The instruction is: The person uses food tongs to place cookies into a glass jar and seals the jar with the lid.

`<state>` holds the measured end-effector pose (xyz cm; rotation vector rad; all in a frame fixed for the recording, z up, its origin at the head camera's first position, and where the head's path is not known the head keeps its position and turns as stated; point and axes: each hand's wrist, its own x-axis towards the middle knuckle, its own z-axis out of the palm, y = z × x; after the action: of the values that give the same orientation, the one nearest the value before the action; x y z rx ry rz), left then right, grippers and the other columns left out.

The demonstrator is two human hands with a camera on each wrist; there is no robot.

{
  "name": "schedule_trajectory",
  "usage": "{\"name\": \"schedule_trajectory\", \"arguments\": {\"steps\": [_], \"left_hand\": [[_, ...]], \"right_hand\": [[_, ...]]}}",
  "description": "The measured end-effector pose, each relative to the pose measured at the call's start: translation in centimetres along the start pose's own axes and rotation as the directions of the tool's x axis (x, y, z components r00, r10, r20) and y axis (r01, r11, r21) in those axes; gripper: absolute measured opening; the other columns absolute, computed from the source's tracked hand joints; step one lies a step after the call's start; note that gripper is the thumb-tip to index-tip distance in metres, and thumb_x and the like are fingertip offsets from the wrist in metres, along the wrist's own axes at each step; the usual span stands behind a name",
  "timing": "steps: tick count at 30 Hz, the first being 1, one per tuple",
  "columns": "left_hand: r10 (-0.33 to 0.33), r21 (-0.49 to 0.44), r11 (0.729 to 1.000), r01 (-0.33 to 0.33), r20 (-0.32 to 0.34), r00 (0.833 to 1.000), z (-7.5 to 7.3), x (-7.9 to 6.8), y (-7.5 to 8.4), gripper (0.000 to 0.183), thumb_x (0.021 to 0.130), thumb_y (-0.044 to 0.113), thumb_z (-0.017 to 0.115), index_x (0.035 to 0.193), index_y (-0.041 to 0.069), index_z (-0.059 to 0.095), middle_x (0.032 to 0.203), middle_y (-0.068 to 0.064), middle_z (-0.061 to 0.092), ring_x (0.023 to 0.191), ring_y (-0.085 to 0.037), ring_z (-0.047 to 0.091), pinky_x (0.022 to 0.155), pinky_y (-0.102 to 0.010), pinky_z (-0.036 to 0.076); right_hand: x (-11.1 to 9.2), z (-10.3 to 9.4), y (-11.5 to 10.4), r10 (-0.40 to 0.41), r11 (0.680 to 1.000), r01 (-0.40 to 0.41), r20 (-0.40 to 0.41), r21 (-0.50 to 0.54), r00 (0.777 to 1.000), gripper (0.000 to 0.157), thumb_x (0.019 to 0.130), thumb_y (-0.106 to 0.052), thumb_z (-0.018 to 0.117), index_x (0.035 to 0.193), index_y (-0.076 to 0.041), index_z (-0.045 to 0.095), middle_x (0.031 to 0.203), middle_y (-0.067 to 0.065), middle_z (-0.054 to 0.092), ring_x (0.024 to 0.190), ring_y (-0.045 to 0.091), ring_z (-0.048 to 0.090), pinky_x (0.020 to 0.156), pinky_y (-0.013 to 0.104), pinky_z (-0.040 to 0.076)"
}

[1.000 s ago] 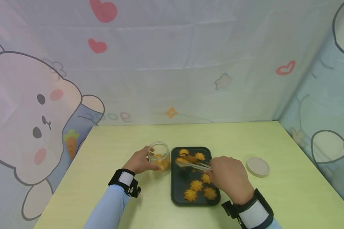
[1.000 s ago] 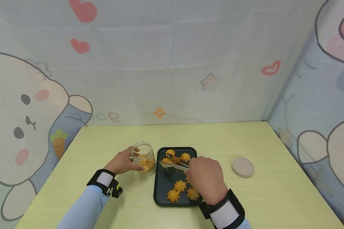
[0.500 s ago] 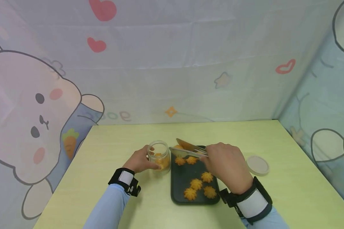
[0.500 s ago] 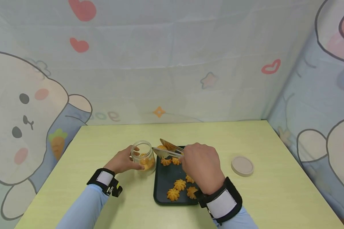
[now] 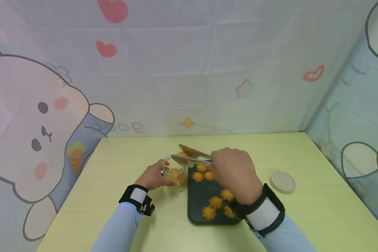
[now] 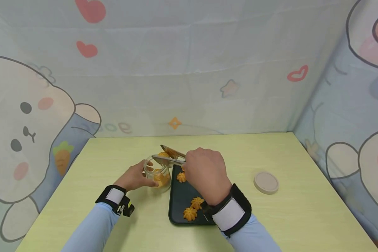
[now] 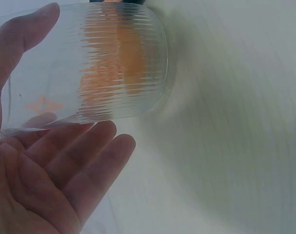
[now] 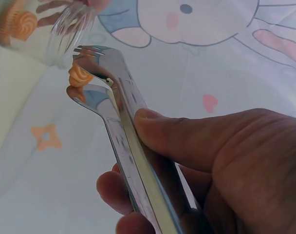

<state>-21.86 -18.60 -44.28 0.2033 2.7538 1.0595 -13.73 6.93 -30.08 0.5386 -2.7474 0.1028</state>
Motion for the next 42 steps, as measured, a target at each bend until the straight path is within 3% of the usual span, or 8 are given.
{"name": "schedule_trajectory", "arguments": {"steps": [4,14,26,32,42], "left_hand": [[0.002,-0.008,1.0,-0.002,-0.003,1.0,0.1,0.0,-0.1,0.078,0.061,0.036,0.087,0.124,0.009,0.051,0.107,-0.01,0.067,0.092,-0.023,0.06,0.078,-0.043,0.052],[0.01,-0.016,1.0,-0.01,0.005,1.0,0.1,0.3,-0.1,0.076,0.059,0.036,0.088,0.122,0.01,0.052,0.108,-0.008,0.067,0.098,-0.023,0.059,0.082,-0.044,0.051],[0.01,-0.004,1.0,-0.01,0.008,1.0,-0.1,-0.1,0.2,0.081,0.061,0.037,0.086,0.127,0.006,0.05,0.109,-0.012,0.066,0.097,-0.026,0.059,0.079,-0.044,0.052],[0.017,-0.003,1.0,-0.017,0.001,1.0,-0.1,-0.1,0.1,0.081,0.062,0.035,0.086,0.128,0.005,0.05,0.11,-0.012,0.066,0.097,-0.026,0.059,0.079,-0.045,0.052],[0.007,-0.023,1.0,-0.007,-0.001,1.0,-0.1,-0.3,0.2,0.085,0.062,0.033,0.086,0.134,0.006,0.049,0.114,-0.012,0.066,0.103,-0.027,0.059,0.083,-0.046,0.052]], "right_hand": [[0.5,0.3,-0.6,-0.016,1.0,0.016,-0.008,-0.006,1.0,0.032,0.077,-0.027,0.076,0.056,-0.013,0.057,0.045,-0.003,0.045,0.039,0.013,0.04,0.033,0.026,0.027],[0.9,0.7,-1.2,0.001,1.0,-0.001,0.006,0.023,1.0,0.047,0.08,-0.029,0.072,0.045,-0.017,0.043,0.044,-0.006,0.029,0.037,0.012,0.034,0.034,0.026,0.019],[-0.4,0.6,0.6,0.049,0.997,-0.049,0.009,0.051,0.999,0.046,0.081,-0.031,0.072,0.048,-0.017,0.044,0.045,-0.006,0.028,0.037,0.014,0.034,0.037,0.026,0.017],[-1.2,0.9,1.8,0.079,0.995,-0.081,0.026,0.061,0.997,0.038,0.082,-0.03,0.072,0.054,-0.015,0.05,0.044,-0.004,0.036,0.038,0.014,0.035,0.037,0.027,0.02],[-3.0,2.5,3.4,0.13,0.987,-0.137,0.081,0.08,0.988,0.041,0.08,-0.032,0.073,0.053,-0.015,0.047,0.045,-0.002,0.037,0.039,0.015,0.038,0.037,0.028,0.023]]}}
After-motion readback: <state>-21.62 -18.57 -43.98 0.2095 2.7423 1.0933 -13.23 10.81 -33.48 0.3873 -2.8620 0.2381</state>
